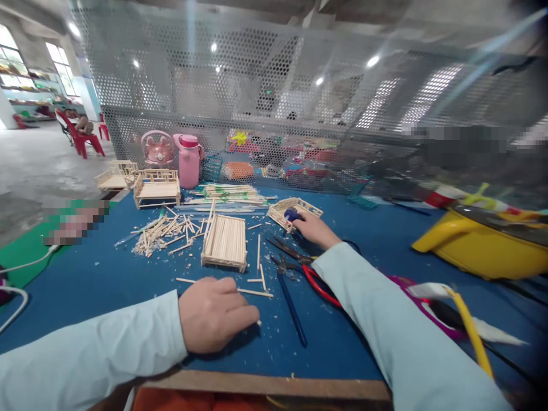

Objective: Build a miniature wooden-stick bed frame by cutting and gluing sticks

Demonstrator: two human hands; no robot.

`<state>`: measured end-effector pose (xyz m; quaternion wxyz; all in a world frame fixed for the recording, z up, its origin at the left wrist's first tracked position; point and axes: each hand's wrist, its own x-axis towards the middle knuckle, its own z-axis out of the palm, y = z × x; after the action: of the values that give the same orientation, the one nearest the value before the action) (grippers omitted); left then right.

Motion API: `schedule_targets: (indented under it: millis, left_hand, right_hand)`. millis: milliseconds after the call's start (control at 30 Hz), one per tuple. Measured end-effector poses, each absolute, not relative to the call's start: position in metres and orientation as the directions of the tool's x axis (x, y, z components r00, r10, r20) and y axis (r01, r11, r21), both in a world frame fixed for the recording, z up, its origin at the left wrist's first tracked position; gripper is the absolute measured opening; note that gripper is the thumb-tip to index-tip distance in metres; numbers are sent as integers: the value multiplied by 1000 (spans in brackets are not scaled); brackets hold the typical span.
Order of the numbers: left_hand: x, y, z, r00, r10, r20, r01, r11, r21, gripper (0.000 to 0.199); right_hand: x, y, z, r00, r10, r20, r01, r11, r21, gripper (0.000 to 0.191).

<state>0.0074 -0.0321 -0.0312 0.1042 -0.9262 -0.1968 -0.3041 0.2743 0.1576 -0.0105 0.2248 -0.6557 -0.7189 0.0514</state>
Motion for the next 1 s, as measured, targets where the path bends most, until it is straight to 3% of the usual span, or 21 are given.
schedule_targets:
  millis: [133,333,467,600,667,733,867,1000]
  left_hand:
    - [2,-31,-27,641,424,639,488,-869,87,18]
    - [-7,-31,-32,600,571,561,569,-797,203,21]
    - [-8,-26,-34,558,640,528,594,-753,284,20]
    - [-9,-22,-35,506,708,493,643,-690,331,20]
    - [-9,-22,-35,501,720,480,643,-681,351,20]
    - [-9,-23,-34,499,727,471,637,-676,370,20]
    - [-8,-25,-32,504,761,408,658,-645,389,24]
    - [-8,-27,-31,498,784,371,685,-618,385,27]
  right_hand:
    - [281,160,-18,-106,976,190,923,168,-347,37]
    - [281,153,-18,-86,983,165,947,132,-292,53]
    - [278,147,-17,-68,975,210,964,119,-240,64]
    - [277,136,-1,58,927,371,968,39,-249,50]
    - [277,124,13,123,884,452,951,25,-308,34]
    - [278,107,30,112,894,434,900,94,-425,29]
    - [277,70,53,-285,934,217,601,350,-718,45]
    - [272,50,57,-493,866,83,487,354,-798,46]
